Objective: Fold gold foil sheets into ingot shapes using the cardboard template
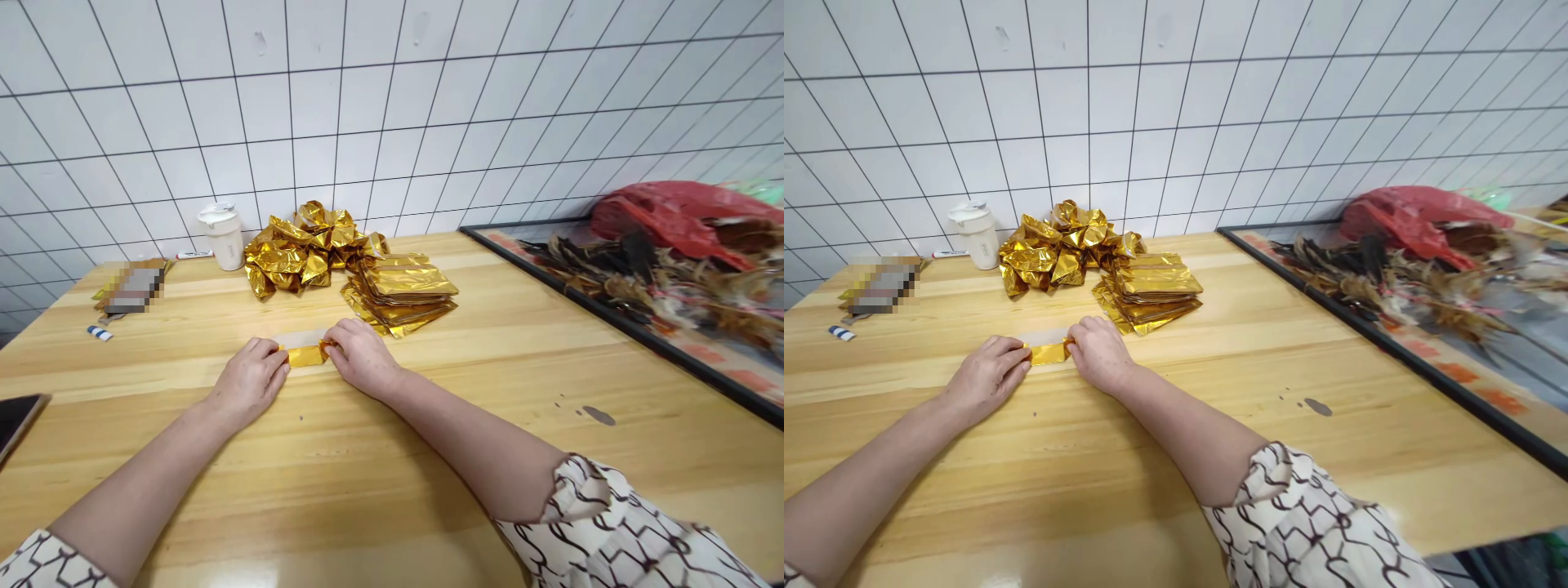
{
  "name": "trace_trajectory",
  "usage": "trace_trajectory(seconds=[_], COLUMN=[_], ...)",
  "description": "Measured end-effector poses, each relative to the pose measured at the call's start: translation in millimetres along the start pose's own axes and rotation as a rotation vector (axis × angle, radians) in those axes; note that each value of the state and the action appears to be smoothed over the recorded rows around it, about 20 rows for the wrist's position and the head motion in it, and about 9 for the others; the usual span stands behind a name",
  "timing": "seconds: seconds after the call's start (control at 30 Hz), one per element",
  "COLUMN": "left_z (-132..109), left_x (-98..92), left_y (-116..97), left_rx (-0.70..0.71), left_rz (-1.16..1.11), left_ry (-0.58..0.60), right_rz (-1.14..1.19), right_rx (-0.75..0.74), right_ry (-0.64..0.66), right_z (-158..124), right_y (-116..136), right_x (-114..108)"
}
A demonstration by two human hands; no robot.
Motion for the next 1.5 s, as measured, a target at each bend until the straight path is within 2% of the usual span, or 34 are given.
trace_trajectory(seconds=[0.43,0.6,0.87,1.23,1.5], left_z=[2.1,2.4,4.9,7.0,7.0], left_x=[0.3,0.9,1.4,4.7,5.8], left_y=[-6.5,-1.9,11.3,18.3,25.4], left_rx=[0.053,0.023,-0.073,-0.134,-0.153], left_rz=[0.027,-0.02,-0.096,-0.118,-0.195], left_ry=[0.009,0.009,0.02,0.071,0.043], right_rz=[-0.083,-0.07,0.024,0.033,0.033], right_rx=[-0.161,-0.148,-0.064,-0.104,-0.105], right_ry=[-0.036,-0.018,0.033,0.052,0.053], right_z=[-4.8,-3.4,1.3,-0.1,0.5], right_y=[22.5,21.8,7.5,9.0,10.6], right_x=[-2.1,-1.9,-2.7,-2.3,-4.3])
Point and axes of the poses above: each hand's wrist, its own z-axis towards the middle knuckle, its own x-axis out of the palm, y = z × x, the point moved 9 cm from there along z, towards the middle knuckle, and after that the axes turned 10 degrees about -z, right-handed, at the moved point
